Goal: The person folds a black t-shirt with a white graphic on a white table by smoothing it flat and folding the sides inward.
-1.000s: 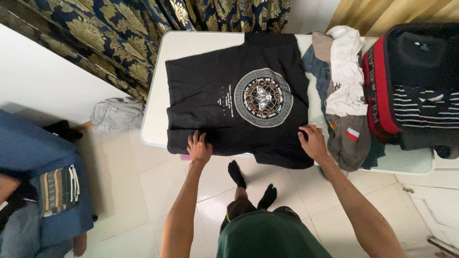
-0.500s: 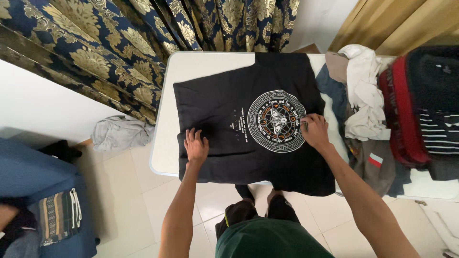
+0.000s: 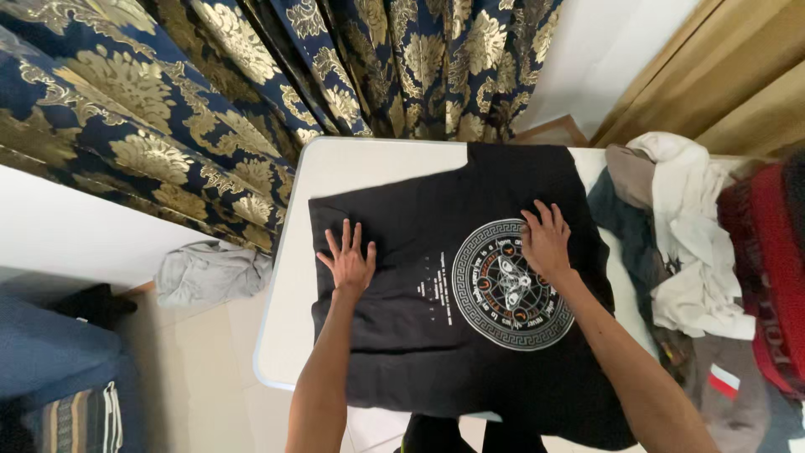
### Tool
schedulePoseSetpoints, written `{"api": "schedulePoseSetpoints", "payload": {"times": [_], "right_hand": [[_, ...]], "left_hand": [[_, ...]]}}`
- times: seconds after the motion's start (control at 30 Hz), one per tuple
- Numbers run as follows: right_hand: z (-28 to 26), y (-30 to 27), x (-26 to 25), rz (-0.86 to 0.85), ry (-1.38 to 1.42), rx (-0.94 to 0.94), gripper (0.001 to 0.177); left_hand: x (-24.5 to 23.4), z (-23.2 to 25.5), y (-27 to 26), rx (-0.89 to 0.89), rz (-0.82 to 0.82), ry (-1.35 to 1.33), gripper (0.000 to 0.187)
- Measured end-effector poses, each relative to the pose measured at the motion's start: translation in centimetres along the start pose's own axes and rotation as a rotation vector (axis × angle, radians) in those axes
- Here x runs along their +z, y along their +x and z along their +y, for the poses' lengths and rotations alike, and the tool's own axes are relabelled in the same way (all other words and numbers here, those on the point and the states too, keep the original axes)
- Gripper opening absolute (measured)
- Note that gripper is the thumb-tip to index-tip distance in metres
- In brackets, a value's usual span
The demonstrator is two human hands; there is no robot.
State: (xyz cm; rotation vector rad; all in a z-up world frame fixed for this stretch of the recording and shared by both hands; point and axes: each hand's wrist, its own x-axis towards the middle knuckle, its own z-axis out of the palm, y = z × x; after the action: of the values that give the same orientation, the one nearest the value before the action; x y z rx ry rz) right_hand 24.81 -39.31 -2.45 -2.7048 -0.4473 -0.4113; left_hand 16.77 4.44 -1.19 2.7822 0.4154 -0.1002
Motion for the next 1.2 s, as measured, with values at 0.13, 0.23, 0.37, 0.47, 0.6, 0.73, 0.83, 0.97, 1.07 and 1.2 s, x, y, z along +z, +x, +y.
{"api": "schedulePoseSetpoints", "payload": {"times": [0.13,0.23,0.37,0.47,0.6,0.73,0.83,0.97,1.07,1.2], "right_hand": [[1.6,3.7,1.4,-0.22,-0.067,0.098,0.059],[2.7,6.1,1.8,-0.347,-0.106,0.112,0.073],[3.1,7.9,2.7,-0.401,-0.054,0.152,0.074],[3.3,9.3,3.4,-0.43,-0.025,0.185,0.074],[3.5,11.4,4.1,-0.41,0.002,0.2,0.073],[3.2,11.7,4.6,-0.342,-0.007,0.228,0.072],[3.0,11.9,4.8,-0.289,-0.054,0.256,0.071],[3.1,11.8,4.5,-0.276,-0.119,0.285,0.074],[4.1,10.6,3.4,-0.263,-0.127,0.265,0.072],[5.4,5.5,1.2,-0.139,-0.171,0.211,0.069]], "left_hand": [[0.5,0.4,2.0,-0.015,0.015,0.091,0.075],[0.8,-0.2,3.8,0.03,0.072,0.147,0.079],[0.4,-0.9,6.6,0.04,0.075,0.177,0.081],[-0.1,-0.5,9.1,-0.019,-0.002,0.188,0.082],[0.1,-0.5,11.7,-0.051,-0.016,0.154,0.083],[0.8,-0.5,14.0,-0.045,-0.013,0.128,0.086],[0.9,0.0,15.8,-0.056,-0.031,0.167,0.085],[0.7,0.8,16.3,-0.022,0.025,0.168,0.094],[-0.9,0.8,15.3,-0.068,-0.081,0.126,0.083],[-2.2,-1.4,10.7,-0.081,0.028,0.205,0.071]]}}
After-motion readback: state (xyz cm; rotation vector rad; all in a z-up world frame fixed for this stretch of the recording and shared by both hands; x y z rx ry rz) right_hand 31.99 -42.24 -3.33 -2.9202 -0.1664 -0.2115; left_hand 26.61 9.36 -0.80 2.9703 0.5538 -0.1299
